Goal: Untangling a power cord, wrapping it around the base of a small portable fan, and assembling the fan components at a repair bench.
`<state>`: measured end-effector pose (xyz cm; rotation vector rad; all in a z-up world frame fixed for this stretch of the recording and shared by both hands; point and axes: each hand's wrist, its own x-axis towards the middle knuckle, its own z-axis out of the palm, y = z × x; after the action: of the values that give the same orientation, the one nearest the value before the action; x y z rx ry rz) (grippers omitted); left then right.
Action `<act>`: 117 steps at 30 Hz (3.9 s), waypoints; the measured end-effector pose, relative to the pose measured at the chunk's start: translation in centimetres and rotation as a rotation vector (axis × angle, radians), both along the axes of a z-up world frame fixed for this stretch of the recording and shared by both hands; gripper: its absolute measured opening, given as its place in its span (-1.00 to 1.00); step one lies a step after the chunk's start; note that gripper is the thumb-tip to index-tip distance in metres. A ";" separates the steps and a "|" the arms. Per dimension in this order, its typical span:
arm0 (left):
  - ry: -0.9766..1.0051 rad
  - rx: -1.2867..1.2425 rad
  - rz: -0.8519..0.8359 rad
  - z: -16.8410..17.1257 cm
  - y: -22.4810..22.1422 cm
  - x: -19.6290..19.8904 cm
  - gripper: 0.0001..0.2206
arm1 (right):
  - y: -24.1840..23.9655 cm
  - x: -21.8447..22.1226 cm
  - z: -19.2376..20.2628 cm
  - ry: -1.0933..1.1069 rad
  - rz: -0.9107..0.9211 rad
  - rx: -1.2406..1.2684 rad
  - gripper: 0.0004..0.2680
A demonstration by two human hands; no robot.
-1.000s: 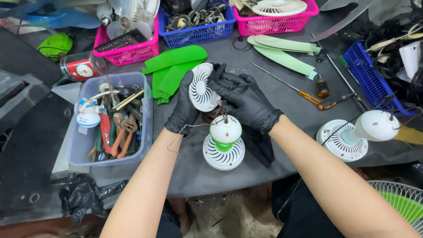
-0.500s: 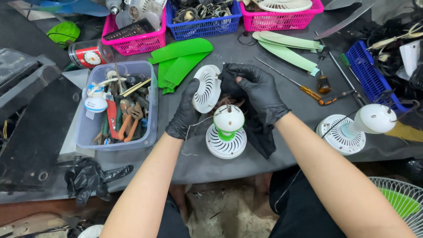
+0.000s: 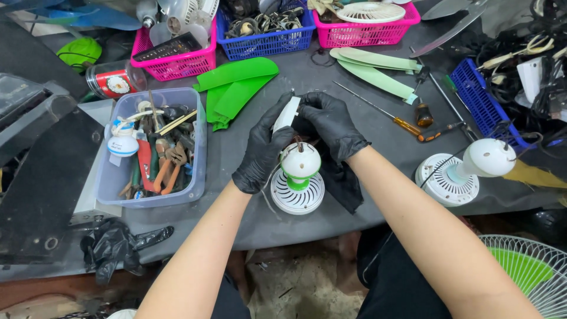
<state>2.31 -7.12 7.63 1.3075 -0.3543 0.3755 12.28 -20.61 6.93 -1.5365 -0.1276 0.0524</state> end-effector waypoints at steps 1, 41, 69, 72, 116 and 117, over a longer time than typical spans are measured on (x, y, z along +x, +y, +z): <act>-0.033 0.024 0.011 -0.2 -0.2 0.1 -0.46 | -0.2 -0.1 0.1 0.020 -0.005 -0.219 -0.86; -0.185 0.340 0.104 1.3 0.4 1.0 -0.32 | 0.7 -3.9 5.9 0.695 -0.043 0.622 -0.73; 0.249 -0.951 -0.177 -3.7 2.4 5.3 -0.54 | -0.5 -0.5 2.2 0.119 -0.147 0.154 -0.87; 0.285 -0.974 -0.215 -6.3 3.1 7.2 -0.55 | 0.3 -0.7 2.0 -0.124 -0.138 0.209 -0.92; -0.522 0.675 0.610 6.7 1.1 -7.9 -0.15 | -15.0 -3.4 5.7 -0.526 0.283 -1.109 -0.63; -0.525 0.676 0.608 6.8 0.4 -8.5 -0.15 | -13.9 -5.2 7.0 -0.527 0.280 -1.108 -0.63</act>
<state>-6.17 -6.73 14.45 1.9717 -0.5455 1.2002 7.07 -34.53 13.90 -2.5991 -0.8426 -0.0786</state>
